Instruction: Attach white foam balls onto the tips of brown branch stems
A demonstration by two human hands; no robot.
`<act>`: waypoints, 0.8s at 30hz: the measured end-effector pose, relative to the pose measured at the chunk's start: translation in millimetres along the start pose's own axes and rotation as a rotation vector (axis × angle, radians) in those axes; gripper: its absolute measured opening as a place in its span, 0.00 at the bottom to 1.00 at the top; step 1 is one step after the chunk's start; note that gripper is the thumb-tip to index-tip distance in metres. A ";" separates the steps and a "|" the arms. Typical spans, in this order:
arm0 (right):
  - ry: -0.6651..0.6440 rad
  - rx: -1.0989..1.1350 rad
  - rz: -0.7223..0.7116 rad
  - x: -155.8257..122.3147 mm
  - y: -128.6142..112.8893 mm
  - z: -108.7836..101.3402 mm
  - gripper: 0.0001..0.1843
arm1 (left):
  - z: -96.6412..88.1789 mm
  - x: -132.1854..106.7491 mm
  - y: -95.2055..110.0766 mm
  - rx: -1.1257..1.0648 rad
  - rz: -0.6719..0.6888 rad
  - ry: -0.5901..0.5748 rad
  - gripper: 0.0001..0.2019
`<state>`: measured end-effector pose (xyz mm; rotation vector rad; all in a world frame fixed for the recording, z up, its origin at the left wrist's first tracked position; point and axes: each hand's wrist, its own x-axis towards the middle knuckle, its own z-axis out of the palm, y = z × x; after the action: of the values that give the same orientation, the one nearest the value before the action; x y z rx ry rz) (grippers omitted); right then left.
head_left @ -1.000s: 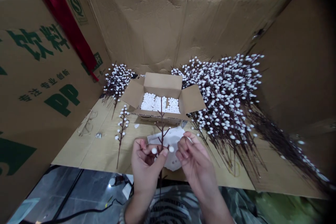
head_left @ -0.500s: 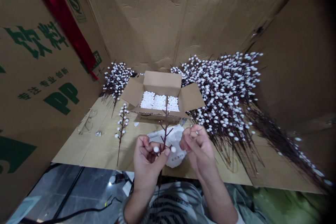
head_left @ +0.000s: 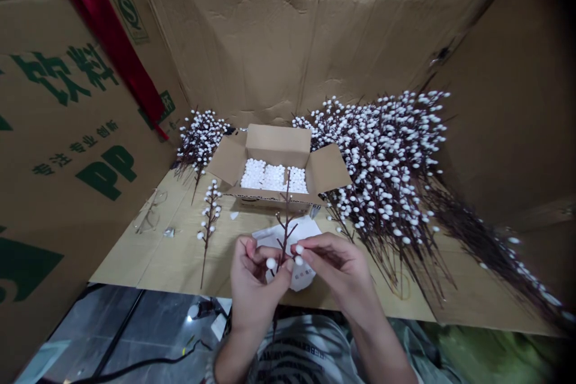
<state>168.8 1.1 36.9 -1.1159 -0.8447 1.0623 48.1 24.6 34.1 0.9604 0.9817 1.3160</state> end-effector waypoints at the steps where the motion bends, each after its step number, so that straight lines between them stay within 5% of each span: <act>1: -0.014 -0.001 0.002 1.0 1.3 -1.2 0.04 | 0.2 -0.2 0.1 0.005 0.003 0.001 0.22; 24: -0.027 0.003 0.030 2.1 16.9 -8.4 0.05 | 3.2 -3.0 -5.3 0.019 0.028 0.047 0.23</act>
<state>173.3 2.3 18.5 -1.1166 -0.8496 1.1053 52.7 21.5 30.1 0.9649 1.0216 1.3600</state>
